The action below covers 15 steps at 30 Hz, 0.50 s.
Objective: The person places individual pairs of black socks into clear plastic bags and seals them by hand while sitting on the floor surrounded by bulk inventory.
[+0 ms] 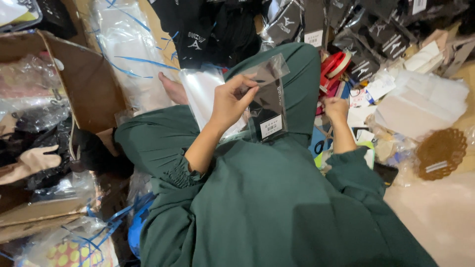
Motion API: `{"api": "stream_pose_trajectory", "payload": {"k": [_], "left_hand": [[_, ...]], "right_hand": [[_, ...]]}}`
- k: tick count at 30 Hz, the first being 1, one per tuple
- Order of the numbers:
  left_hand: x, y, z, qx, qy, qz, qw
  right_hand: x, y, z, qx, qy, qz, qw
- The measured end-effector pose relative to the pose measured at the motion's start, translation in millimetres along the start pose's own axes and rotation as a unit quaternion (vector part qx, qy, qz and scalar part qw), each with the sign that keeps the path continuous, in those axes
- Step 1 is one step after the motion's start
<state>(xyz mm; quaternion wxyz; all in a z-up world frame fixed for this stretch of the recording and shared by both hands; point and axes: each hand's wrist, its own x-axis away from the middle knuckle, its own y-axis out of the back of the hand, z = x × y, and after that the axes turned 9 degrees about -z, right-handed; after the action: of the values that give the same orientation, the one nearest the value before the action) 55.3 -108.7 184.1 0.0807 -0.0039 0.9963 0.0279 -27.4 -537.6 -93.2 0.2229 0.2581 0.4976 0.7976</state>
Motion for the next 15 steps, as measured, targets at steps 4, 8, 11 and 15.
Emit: {"api": "stream_pose_trajectory", "payload": {"k": [4, 8, 11, 15], "left_hand": [[8, -3, -7, -0.039, -0.04, 0.005, 0.998], [6, -9, -22, -0.031, -0.08, 0.019, 0.996], [19, 7, -44, 0.011, -0.061, -0.013, 0.998], [18, 31, -26, 0.094, 0.004, 0.004, 0.996]], "right_hand": [[71, 123, 168, -0.388, 0.11, 0.027, 0.915], [132, 173, 275, -0.474, 0.187, 0.162, 0.845], [131, 140, 290, -0.436, 0.192, 0.227, 0.85], [106, 148, 324, -0.339, 0.327, 0.108, 0.875]]}}
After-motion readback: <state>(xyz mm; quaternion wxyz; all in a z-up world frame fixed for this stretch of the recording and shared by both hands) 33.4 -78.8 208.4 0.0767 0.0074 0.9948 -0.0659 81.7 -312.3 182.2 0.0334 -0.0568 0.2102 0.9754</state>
